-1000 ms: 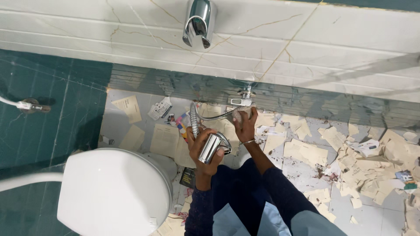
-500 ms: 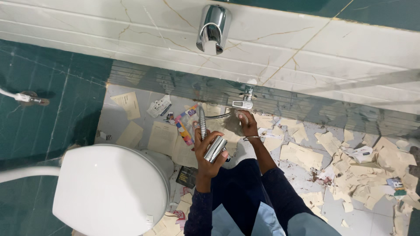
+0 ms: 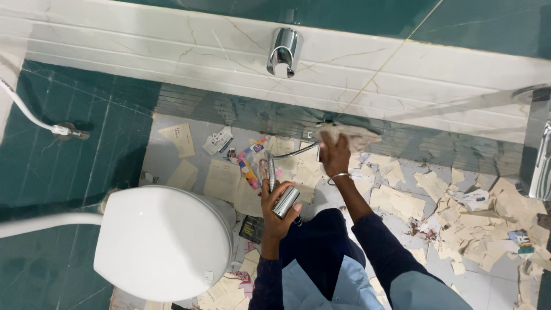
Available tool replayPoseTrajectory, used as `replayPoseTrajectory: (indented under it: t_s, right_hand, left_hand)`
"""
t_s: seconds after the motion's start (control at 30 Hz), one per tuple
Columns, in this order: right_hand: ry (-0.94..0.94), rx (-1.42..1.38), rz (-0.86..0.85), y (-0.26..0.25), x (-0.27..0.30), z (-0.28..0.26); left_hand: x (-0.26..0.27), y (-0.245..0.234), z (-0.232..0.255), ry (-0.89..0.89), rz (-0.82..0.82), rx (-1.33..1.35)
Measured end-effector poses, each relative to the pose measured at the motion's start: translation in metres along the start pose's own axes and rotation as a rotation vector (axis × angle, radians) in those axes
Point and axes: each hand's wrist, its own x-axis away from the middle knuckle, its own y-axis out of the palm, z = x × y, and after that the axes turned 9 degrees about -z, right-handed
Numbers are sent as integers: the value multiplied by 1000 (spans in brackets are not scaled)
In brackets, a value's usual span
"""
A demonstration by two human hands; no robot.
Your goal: The person cleans various bathroom fixtures by hand using a cloth, including wiping down multiple faucets and a shower head.
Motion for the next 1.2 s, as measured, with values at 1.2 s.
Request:
replayPoseTrajectory:
  t_s: [1.2]
  right_hand:
    - [236, -966, 68, -39, -41, -23]
  left_hand:
    - [-5, -7, 10, -141, -61, 121]
